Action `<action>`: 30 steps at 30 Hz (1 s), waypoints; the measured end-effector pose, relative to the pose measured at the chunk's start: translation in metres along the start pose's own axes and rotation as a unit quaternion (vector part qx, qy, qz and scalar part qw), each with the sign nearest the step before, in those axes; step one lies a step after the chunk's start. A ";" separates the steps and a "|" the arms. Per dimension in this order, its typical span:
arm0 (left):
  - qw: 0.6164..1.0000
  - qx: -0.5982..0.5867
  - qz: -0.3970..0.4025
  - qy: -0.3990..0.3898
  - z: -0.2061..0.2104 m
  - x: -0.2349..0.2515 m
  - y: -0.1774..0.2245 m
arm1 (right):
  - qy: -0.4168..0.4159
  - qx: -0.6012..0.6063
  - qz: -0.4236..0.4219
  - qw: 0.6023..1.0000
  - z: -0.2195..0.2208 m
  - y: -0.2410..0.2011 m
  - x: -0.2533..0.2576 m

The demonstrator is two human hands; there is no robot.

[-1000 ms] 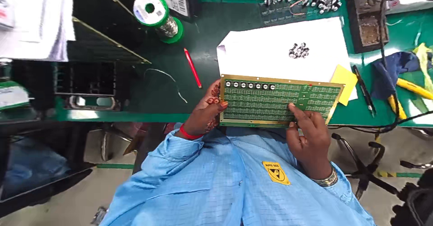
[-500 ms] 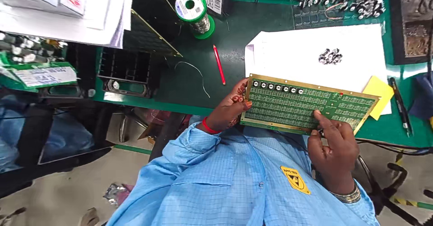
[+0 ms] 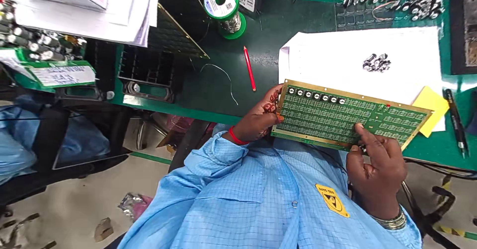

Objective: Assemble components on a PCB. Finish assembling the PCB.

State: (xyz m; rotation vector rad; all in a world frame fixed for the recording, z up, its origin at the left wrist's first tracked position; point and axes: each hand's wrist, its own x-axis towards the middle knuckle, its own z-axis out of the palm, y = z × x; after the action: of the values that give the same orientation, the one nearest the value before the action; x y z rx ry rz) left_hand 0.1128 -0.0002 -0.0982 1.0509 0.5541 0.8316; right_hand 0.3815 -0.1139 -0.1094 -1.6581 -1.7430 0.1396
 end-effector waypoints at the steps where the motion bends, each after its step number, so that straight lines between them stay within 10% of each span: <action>1: 1.000 -0.001 0.001 -0.003 0.000 0.000 0.000 | -0.001 -0.001 0.000 1.000 0.000 0.000 0.000; 30: 1.000 0.013 -0.002 0.014 0.002 0.000 -0.001 | 0.001 0.000 0.010 1.000 0.001 -0.001 -0.001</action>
State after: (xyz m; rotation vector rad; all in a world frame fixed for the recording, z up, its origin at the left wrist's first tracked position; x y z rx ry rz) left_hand 0.1145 -0.0020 -0.0980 1.0628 0.5919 0.8385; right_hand 0.3801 -0.1149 -0.1099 -1.6765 -1.7249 0.1471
